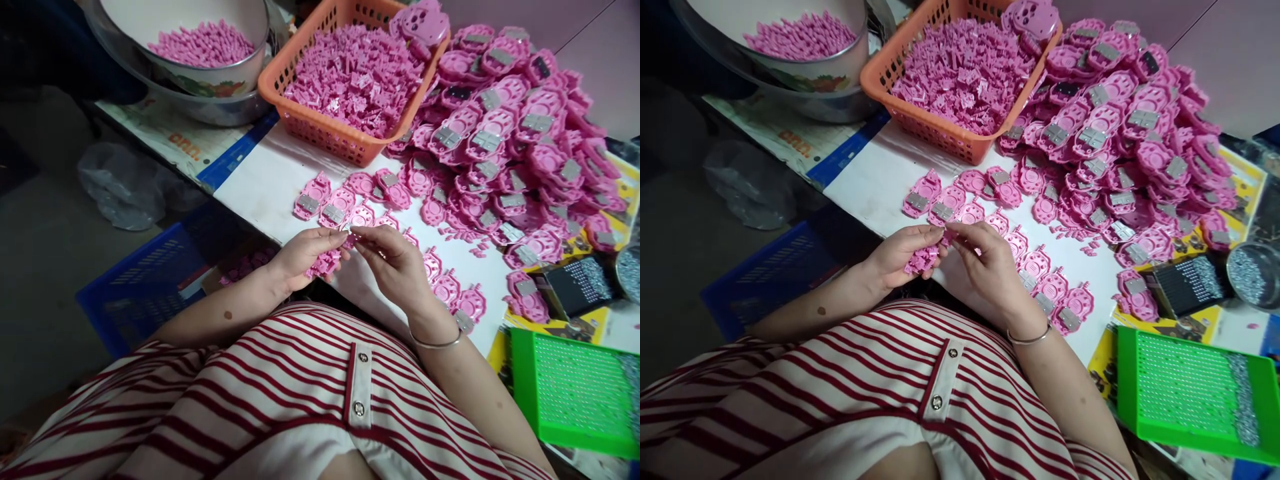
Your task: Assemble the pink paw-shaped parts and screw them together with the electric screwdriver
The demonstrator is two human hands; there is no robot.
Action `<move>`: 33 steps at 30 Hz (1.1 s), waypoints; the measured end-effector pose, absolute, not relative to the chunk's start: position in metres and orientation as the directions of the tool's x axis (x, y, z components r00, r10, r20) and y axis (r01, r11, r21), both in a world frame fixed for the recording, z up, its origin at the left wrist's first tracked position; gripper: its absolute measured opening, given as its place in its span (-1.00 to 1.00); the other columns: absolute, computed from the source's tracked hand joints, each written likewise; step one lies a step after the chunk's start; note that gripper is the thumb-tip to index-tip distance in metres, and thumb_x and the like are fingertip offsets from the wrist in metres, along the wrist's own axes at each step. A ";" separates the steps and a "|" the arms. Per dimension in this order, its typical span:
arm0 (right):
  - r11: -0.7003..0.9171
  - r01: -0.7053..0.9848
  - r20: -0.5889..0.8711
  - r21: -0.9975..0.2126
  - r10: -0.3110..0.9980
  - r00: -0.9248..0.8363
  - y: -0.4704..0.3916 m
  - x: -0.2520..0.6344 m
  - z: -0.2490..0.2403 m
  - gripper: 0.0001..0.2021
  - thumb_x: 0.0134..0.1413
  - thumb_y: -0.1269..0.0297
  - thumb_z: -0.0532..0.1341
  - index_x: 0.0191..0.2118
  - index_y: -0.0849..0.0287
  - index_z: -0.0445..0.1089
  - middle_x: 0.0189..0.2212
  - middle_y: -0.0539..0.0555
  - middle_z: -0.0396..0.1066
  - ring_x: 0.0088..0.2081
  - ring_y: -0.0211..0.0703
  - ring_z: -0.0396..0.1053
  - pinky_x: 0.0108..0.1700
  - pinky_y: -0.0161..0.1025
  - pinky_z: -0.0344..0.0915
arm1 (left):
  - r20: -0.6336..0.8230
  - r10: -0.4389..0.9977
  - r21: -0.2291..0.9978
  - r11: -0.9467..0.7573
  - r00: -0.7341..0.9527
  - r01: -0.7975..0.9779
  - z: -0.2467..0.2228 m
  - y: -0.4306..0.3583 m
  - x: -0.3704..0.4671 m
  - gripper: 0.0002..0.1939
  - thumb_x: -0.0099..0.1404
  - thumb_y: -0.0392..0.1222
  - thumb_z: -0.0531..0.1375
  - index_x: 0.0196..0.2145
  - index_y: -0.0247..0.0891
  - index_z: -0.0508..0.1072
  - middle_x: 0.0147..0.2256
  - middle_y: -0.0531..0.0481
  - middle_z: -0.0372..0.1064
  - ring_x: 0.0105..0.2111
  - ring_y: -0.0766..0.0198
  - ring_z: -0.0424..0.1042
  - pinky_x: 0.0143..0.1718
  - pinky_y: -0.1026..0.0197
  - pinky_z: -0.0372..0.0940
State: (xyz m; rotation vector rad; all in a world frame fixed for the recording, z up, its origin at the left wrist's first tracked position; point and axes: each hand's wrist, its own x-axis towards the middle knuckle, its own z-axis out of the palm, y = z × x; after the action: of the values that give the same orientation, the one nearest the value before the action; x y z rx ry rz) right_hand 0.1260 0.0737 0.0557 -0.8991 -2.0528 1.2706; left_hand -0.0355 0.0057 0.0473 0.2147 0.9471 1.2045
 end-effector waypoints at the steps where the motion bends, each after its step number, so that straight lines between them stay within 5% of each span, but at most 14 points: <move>1: 0.330 0.253 0.109 -0.909 0.776 -0.621 0.075 0.127 0.057 -0.78 0.16 0.19 0.27 -0.08 0.03 0.50 -0.24 0.05 0.47 -0.19 -0.19 0.43 -0.09 -0.13 0.41 | -0.505 0.861 0.596 0.395 0.056 -0.699 0.047 0.005 -0.036 -0.87 0.28 -0.24 0.28 -0.38 -0.38 0.49 -0.53 0.00 0.40 -0.68 0.39 0.32 -0.79 0.39 0.21; 5: 0.216 0.217 0.065 -0.952 0.836 -0.545 0.076 0.123 0.054 -0.75 0.11 0.06 0.30 -0.17 0.09 0.46 -0.29 0.04 0.49 -0.29 -0.22 0.43 -0.17 -0.16 0.42 | -0.487 0.868 0.564 0.399 0.099 -0.723 0.046 0.004 -0.038 -0.86 0.26 -0.23 0.31 -0.34 -0.39 0.52 -0.52 0.00 0.41 -0.67 0.39 0.32 -0.78 0.39 0.21; 8: 0.278 0.246 0.107 -0.928 0.835 -0.539 0.074 0.120 0.053 -0.77 0.14 0.06 0.28 -0.21 0.10 0.46 -0.30 0.04 0.49 -0.30 -0.23 0.43 -0.20 -0.17 0.42 | -0.499 0.864 0.575 0.390 0.070 -0.719 0.044 0.005 -0.039 -0.88 0.23 -0.25 0.33 -0.34 -0.39 0.52 -0.53 0.02 0.40 -0.67 0.41 0.32 -0.77 0.40 0.22; 15: 0.687 0.351 0.282 -0.636 0.631 -0.723 0.096 0.123 0.069 -0.82 0.23 0.24 0.20 -0.17 0.09 0.54 -0.24 0.13 0.50 -0.22 -0.18 0.46 -0.20 -0.19 0.41 | -0.499 0.866 0.626 0.374 0.017 -0.685 0.037 0.009 -0.047 -0.89 0.24 -0.27 0.30 -0.31 -0.40 0.53 -0.51 0.00 0.40 -0.67 0.40 0.31 -0.78 0.38 0.22; 21: 0.699 0.510 0.287 -0.501 0.691 -0.664 0.148 0.092 0.052 -0.73 0.24 0.26 0.15 -0.05 0.18 0.52 -0.20 0.19 0.48 -0.20 -0.11 0.43 -0.16 -0.15 0.38 | -0.531 0.847 0.613 0.403 0.023 -0.680 0.034 0.011 -0.053 -0.58 0.26 -0.29 0.27 0.08 -0.35 0.44 -0.49 0.05 0.39 -0.66 0.39 0.31 -0.76 0.38 0.23; 26: 0.718 0.569 0.236 -0.401 0.681 -0.693 0.168 0.070 0.032 -0.69 0.27 0.28 0.08 -0.05 0.20 0.55 -0.18 0.23 0.47 -0.15 -0.08 0.39 -0.06 -0.13 0.32 | -0.555 0.831 0.572 0.411 0.034 -0.710 0.037 0.014 -0.054 -0.51 0.28 -0.31 0.24 0.16 -0.42 0.38 -0.49 0.04 0.38 -0.67 0.39 0.29 -0.76 0.37 0.23; 33: 0.777 0.545 0.211 -0.315 0.618 -0.758 0.167 0.071 0.024 -0.67 0.27 0.32 0.05 -0.11 0.24 0.56 -0.26 0.23 0.45 -0.24 -0.07 0.33 -0.18 -0.15 0.26 | -0.561 0.827 0.558 0.421 0.050 -0.715 0.041 0.016 -0.056 -0.49 0.32 -0.36 0.17 0.21 -0.51 0.31 -0.50 0.03 0.37 -0.68 0.40 0.27 -0.77 0.37 0.24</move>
State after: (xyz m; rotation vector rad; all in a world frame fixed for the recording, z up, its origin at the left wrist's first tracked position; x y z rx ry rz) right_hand 0.0709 0.1675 0.0242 -0.8967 -2.6671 0.3380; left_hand -0.0555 0.0160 0.0411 0.1410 0.9623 1.1800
